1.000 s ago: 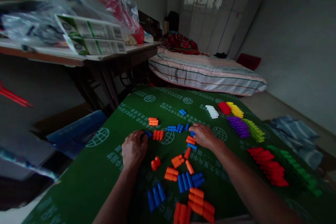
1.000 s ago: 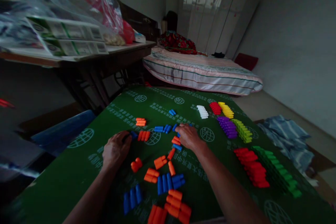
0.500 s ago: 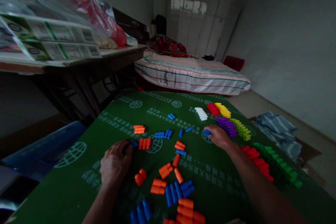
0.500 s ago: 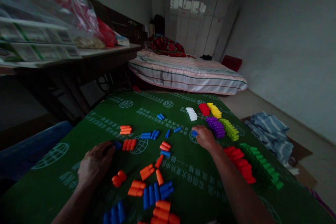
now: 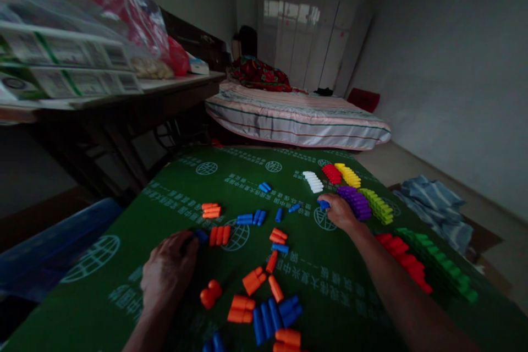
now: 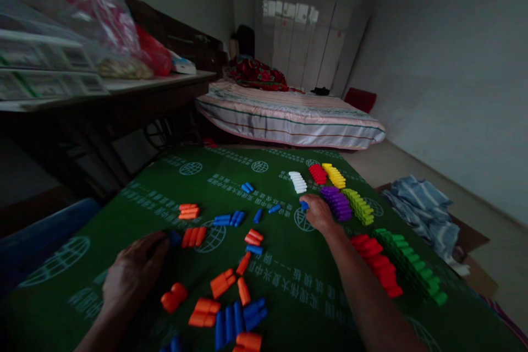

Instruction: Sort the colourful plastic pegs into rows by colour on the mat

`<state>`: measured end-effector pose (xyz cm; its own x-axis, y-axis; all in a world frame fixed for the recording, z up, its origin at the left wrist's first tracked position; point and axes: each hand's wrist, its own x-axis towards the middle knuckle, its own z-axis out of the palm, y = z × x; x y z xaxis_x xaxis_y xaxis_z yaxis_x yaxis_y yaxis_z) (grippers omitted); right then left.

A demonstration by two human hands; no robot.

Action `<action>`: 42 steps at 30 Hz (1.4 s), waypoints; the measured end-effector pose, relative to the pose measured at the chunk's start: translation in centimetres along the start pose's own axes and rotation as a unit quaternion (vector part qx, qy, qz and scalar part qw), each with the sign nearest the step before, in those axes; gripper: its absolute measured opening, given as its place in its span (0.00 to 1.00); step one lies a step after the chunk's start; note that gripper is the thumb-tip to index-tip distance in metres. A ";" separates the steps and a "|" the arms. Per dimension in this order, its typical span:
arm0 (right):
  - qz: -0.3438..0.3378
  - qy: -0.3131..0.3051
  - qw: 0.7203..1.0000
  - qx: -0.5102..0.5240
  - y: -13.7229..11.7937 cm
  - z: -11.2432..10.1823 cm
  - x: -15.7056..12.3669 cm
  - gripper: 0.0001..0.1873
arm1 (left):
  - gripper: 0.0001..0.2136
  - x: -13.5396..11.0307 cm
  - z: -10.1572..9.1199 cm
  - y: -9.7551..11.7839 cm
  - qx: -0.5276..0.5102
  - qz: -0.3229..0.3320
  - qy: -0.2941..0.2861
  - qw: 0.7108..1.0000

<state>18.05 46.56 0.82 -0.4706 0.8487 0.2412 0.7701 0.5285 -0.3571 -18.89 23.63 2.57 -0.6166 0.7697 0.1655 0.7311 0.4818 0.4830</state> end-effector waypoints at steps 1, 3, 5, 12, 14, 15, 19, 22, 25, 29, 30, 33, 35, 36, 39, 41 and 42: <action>0.000 0.000 1.000 0.000 0.1 0.0 0.1 0.29 | 0.23 0.0 0.0 0.1 -0.001 0.000 0.004 1.000; -0.001 -0.001 1.000 0.000 0.2 0.0 0.1 0.28 | 0.22 -0.1 -0.2 0.3 -0.005 -0.006 0.006 1.000; 0.000 -0.003 1.000 -0.002 0.3 0.0 0.2 0.28 | 0.23 -0.2 -0.3 0.6 -0.009 -0.015 0.001 1.000; 0.002 -0.010 1.000 -0.007 0.4 0.1 0.2 0.29 | 0.23 -0.5 -0.5 1.0 -0.003 -0.022 -0.004 1.000; 0.004 -0.012 1.000 -0.007 0.4 0.0 0.2 0.29 | 0.22 -0.5 -0.4 1.1 -0.001 -0.018 0.002 1.000; 0.005 -0.014 1.000 -0.007 0.3 -0.1 0.1 0.29 | 0.21 -0.6 -0.4 1.2 0.002 -0.015 0.005 1.000; 0.006 -0.013 0.999 -0.034 -1.0 -0.9 -0.3 0.30 | 0.20 -0.8 -0.6 1.6 0.008 -0.015 0.005 1.000; -0.011 -0.014 0.999 -0.045 -4.1 -1.4 -0.8 0.27 | 0.20 -1.0 -0.7 1.9 0.012 -0.019 0.003 1.000; -0.079 -0.043 0.996 -0.009 -8.9 -1.0 -1.0 0.21 | 0.21 -1.2 -0.8 2.0 0.015 -0.021 0.004 1.000; -0.146 -0.092 0.984 0.037 -15.2 0.4 -0.8 0.16 | 0.20 -1.3 -0.8 2.0 0.018 -0.017 0.007 1.000; -0.148 -0.099 0.983 0.037 -16.3 0.7 -0.6 0.15 | 0.19 -1.2 -0.7 1.9 0.019 -0.016 0.009 1.000; -0.123 -0.105 0.987 -0.003 -18.0 1.0 0.0 0.13 | 0.18 -1.2 -0.6 1.9 0.021 -0.014 0.019 1.000; -0.090 -0.108 0.989 -0.046 -17.8 0.8 0.3 0.16 | 0.17 -1.2 -0.5 1.8 0.020 -0.013 0.025 0.999; -0.076 -0.114 0.988 -0.066 -17.3 0.6 0.4 0.18 | 0.17 -1.2 -0.5 1.8 0.020 -0.012 0.027 0.999; -0.065 -0.140 0.984 -0.089 -15.5 0.3 0.3 0.24 | 0.17 -1.3 -0.5 1.9 0.016 -0.014 0.028 0.999; -0.078 -0.151 0.982 -0.080 -14.4 0.2 0.0 0.25 | 0.17 -1.4 -0.5 2.0 0.014 -0.017 0.024 0.999; -0.084 -0.152 0.982 -0.075 -14.1 0.2 -0.1 0.25 | 0.18 -1.4 -0.5 2.0 0.013 -0.019 0.022 0.999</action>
<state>7.19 39.03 5.60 -0.6852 0.7284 -0.0029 0.7151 0.6719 -0.1927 -16.75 23.34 3.68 -0.6560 0.7316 0.1854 0.7136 0.5212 0.4680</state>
